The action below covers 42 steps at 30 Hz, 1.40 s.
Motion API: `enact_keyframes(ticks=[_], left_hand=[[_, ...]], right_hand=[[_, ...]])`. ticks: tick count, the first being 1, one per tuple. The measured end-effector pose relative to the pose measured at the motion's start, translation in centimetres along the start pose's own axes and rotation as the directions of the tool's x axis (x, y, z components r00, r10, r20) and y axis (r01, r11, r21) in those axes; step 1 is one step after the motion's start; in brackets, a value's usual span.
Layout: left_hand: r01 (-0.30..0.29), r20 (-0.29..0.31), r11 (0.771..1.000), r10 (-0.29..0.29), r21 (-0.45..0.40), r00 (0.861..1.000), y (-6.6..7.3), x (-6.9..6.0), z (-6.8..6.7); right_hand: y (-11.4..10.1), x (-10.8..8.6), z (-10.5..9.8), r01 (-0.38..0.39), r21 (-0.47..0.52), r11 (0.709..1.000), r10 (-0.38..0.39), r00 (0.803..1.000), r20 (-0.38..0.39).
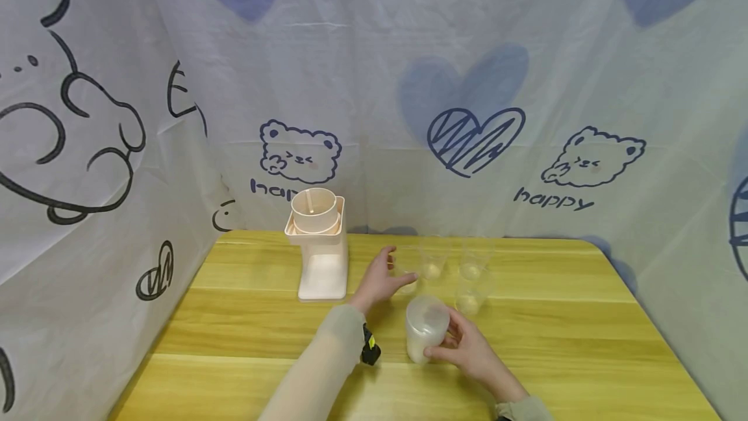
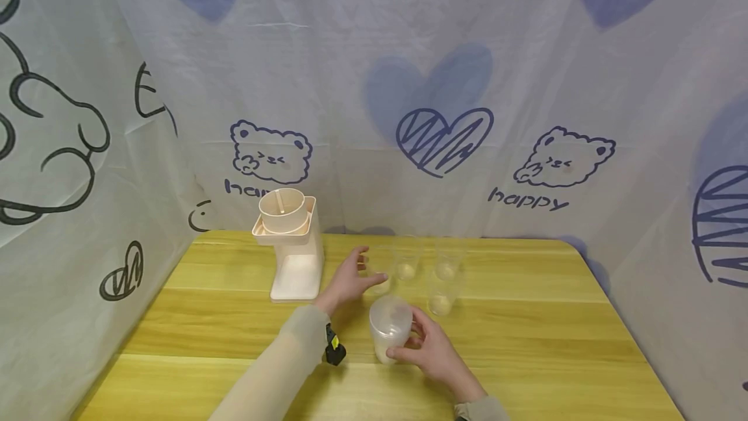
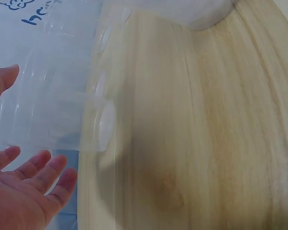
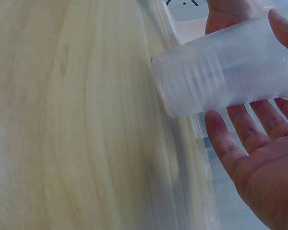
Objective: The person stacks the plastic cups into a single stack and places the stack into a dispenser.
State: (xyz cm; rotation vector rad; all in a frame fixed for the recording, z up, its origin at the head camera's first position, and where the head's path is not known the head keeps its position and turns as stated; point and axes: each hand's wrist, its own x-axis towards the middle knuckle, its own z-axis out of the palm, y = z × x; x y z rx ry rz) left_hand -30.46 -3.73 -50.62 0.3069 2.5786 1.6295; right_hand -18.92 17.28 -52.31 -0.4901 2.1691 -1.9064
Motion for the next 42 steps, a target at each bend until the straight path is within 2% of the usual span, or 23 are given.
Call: enact_keyframes(ticks=[12,24,28,35,42], left_hand=[[0.027,-0.027,1.000,-0.028,-0.004,0.999,-0.4,-0.2,0.0],[0.004,-0.055,0.996,-0.009,-0.094,0.998,-0.3,-0.7,-0.6],[-0.033,-0.080,0.992,0.023,-0.119,0.997,0.1,-0.9,-1.0],[-0.087,-0.116,0.983,0.069,-0.161,0.991,1.6,-1.6,-2.0],[-0.172,-0.140,0.964,0.145,-0.204,0.980,2.6,-1.8,-2.6]], right_hand=[[0.3,0.0,0.1,0.007,-0.005,1.000,-0.007,1.000,-0.004],[0.2,0.0,0.2,0.015,-0.009,1.000,-0.015,1.000,-0.003],[0.2,0.0,0.2,0.020,-0.014,1.000,-0.020,1.000,-0.001],[0.1,0.0,0.1,0.032,-0.014,0.999,-0.032,0.999,0.004],[0.0,0.1,0.2,0.024,-0.005,1.000,-0.024,1.000,0.004]])
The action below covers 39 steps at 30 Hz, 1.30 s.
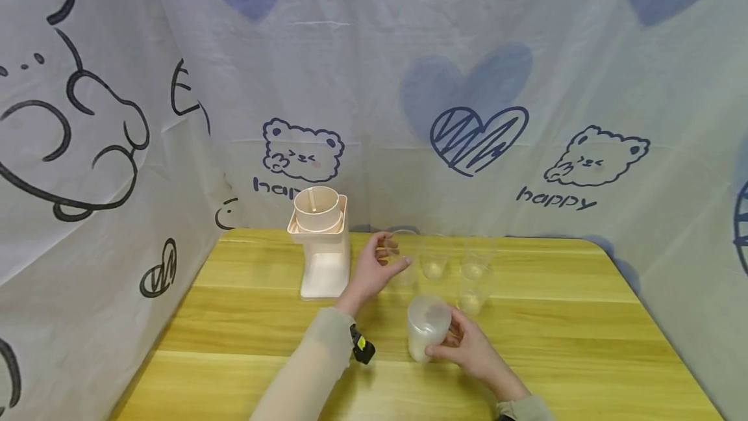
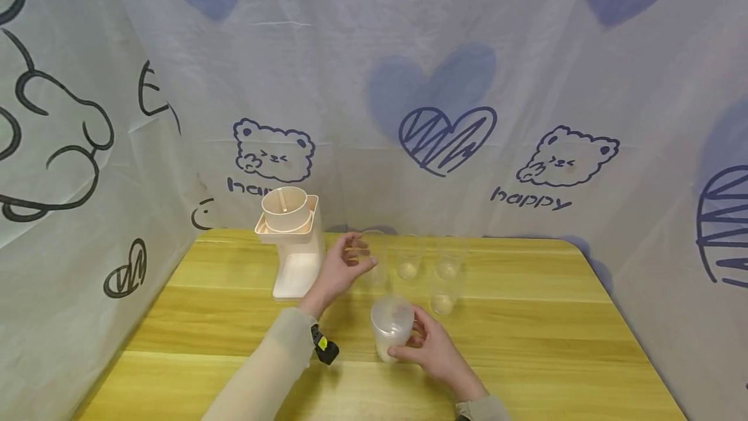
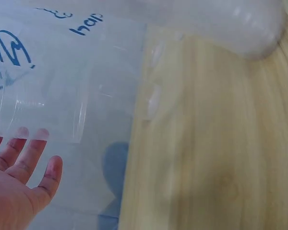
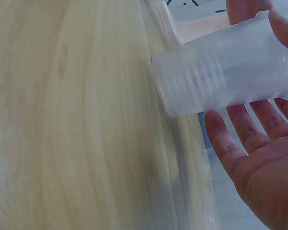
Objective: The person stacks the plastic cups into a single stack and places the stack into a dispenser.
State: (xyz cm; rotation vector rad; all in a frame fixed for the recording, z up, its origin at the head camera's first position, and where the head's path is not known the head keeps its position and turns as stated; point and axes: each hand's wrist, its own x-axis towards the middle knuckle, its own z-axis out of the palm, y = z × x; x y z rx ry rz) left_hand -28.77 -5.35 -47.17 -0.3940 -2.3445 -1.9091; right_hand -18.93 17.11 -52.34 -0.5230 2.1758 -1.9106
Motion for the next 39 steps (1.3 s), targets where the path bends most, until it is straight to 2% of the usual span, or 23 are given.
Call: enact_keyframes(ticks=[8,22,32,39], left_hand=[[-0.062,0.008,0.998,0.062,0.005,0.998,1.4,-0.2,-0.5],[-0.173,0.112,0.984,0.177,-0.044,0.978,4.0,-1.8,-1.5],[-0.160,0.166,0.986,0.165,-0.046,0.972,5.9,-3.5,-2.2],[-0.191,0.152,0.978,0.202,-0.081,0.968,6.8,-4.2,-2.6]], right_hand=[[-0.1,0.1,-0.1,0.000,-0.004,1.000,0.000,1.000,-0.003],[0.0,0.2,0.0,-0.003,-0.022,1.000,0.003,1.000,-0.001],[-0.4,0.5,0.1,-0.040,-0.032,0.999,0.041,0.999,0.015],[-0.3,0.9,0.1,-0.024,-0.021,1.000,0.024,1.000,0.019]])
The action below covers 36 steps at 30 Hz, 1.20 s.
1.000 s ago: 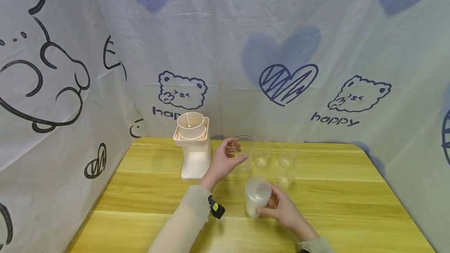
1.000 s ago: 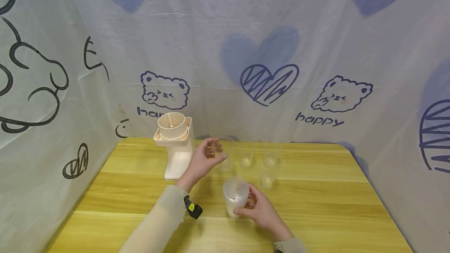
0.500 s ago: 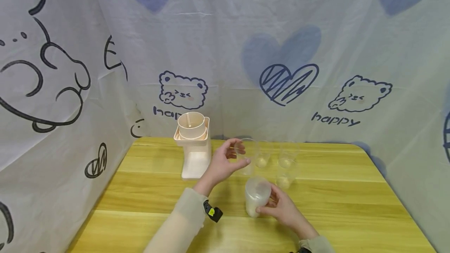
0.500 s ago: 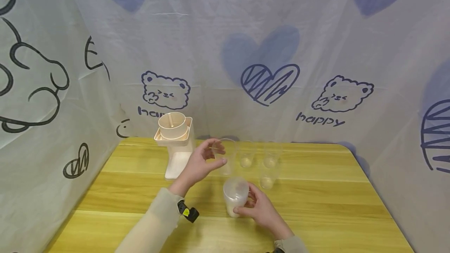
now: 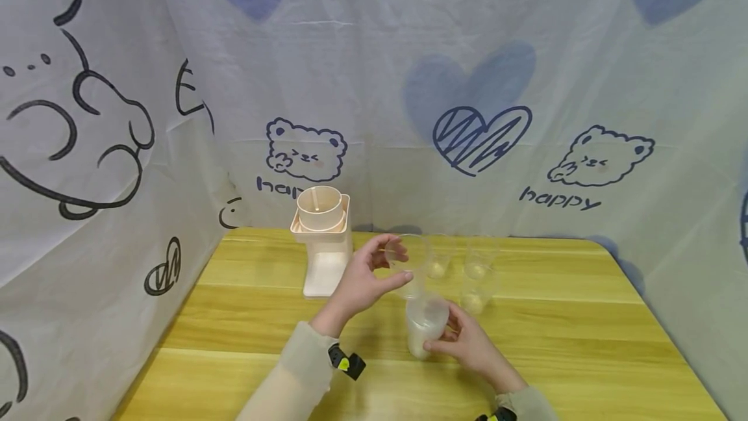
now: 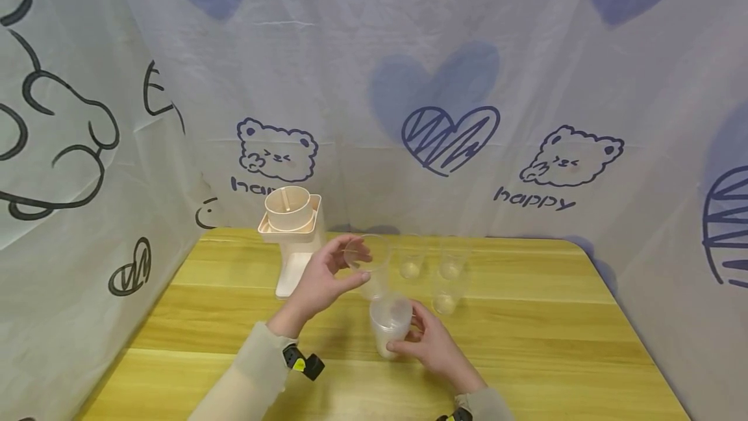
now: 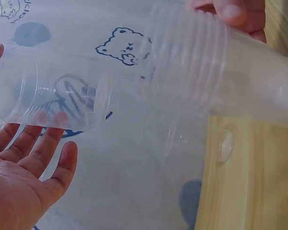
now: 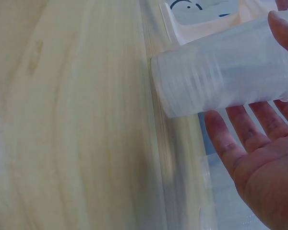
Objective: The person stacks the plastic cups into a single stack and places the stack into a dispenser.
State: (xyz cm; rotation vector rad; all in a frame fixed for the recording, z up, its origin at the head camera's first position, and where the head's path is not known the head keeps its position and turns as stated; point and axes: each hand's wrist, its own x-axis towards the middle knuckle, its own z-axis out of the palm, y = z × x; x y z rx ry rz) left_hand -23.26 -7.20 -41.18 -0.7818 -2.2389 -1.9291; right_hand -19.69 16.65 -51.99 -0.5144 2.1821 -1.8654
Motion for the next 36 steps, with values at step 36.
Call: enact_keyframes(ticks=[36], left_hand=[[0.041,0.102,0.998,-0.036,-0.050,0.994,-1.3,-0.7,0.6]], right_hand=[[0.0,2.2,0.3,0.006,-0.011,1.000,-0.007,1.000,-0.018]])
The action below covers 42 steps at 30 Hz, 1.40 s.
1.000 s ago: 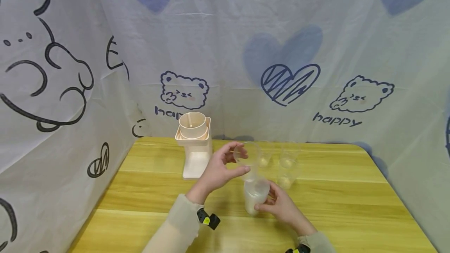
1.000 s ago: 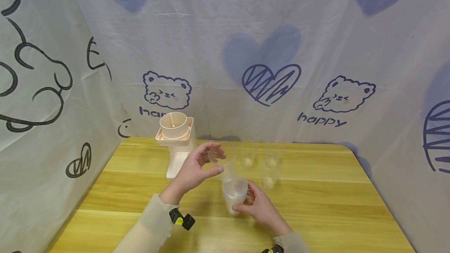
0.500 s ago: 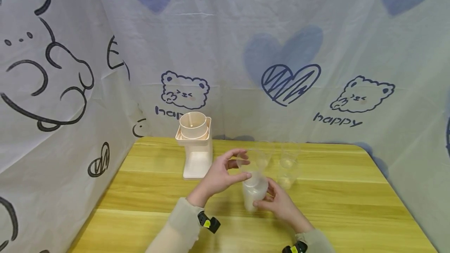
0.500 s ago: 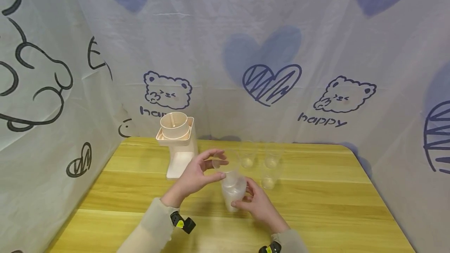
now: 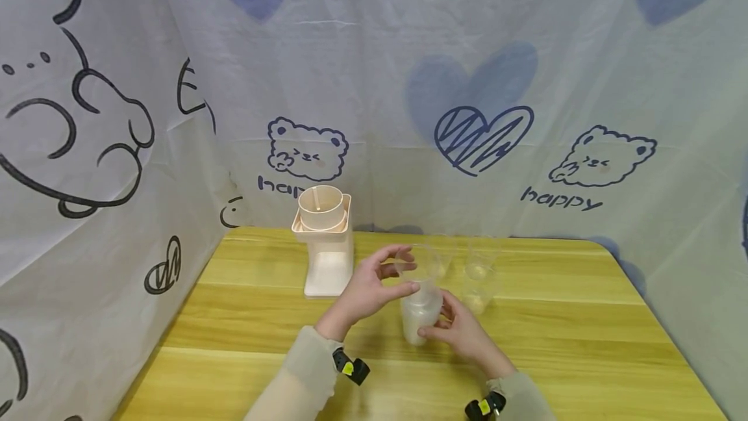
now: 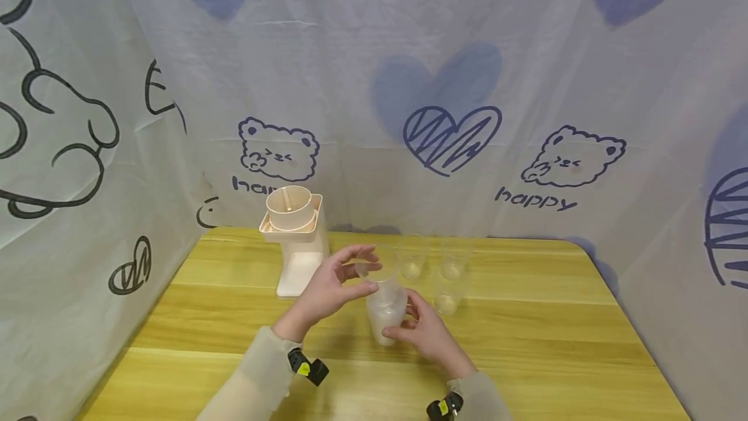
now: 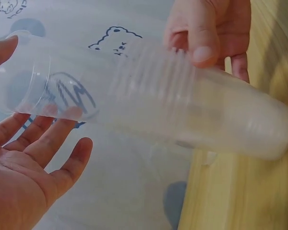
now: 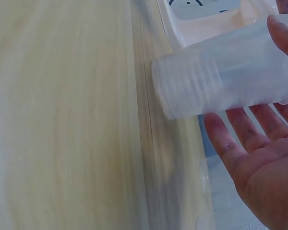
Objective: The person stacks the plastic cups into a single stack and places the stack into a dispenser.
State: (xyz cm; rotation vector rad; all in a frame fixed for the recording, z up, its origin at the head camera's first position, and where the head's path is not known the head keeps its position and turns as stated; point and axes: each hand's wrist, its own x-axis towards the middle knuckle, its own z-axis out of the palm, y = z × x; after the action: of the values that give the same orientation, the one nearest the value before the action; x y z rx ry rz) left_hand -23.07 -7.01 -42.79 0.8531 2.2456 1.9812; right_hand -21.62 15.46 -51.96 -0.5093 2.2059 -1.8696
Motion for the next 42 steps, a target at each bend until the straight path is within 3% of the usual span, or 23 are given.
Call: enact_keyframes(ticks=[4,14,23,42], left_hand=[[0.034,0.012,0.999,-0.034,0.021,0.999,0.0,-0.1,0.1],[0.086,0.049,0.990,-0.092,0.111,0.994,-1.7,-0.2,0.0],[0.067,0.039,0.984,-0.075,0.165,0.996,-2.4,-0.6,0.1],[0.081,0.071,0.979,-0.096,0.185,0.993,-3.5,-1.2,0.7]], right_hand=[[0.1,0.1,-0.1,-0.012,0.006,1.000,0.012,1.000,0.010],[0.1,0.1,-0.3,-0.040,0.024,0.999,0.039,0.999,0.028],[0.2,0.1,-0.3,-0.008,0.032,0.999,0.006,0.999,0.041],[0.2,0.0,-0.4,-0.040,0.055,0.998,0.038,0.998,0.046]])
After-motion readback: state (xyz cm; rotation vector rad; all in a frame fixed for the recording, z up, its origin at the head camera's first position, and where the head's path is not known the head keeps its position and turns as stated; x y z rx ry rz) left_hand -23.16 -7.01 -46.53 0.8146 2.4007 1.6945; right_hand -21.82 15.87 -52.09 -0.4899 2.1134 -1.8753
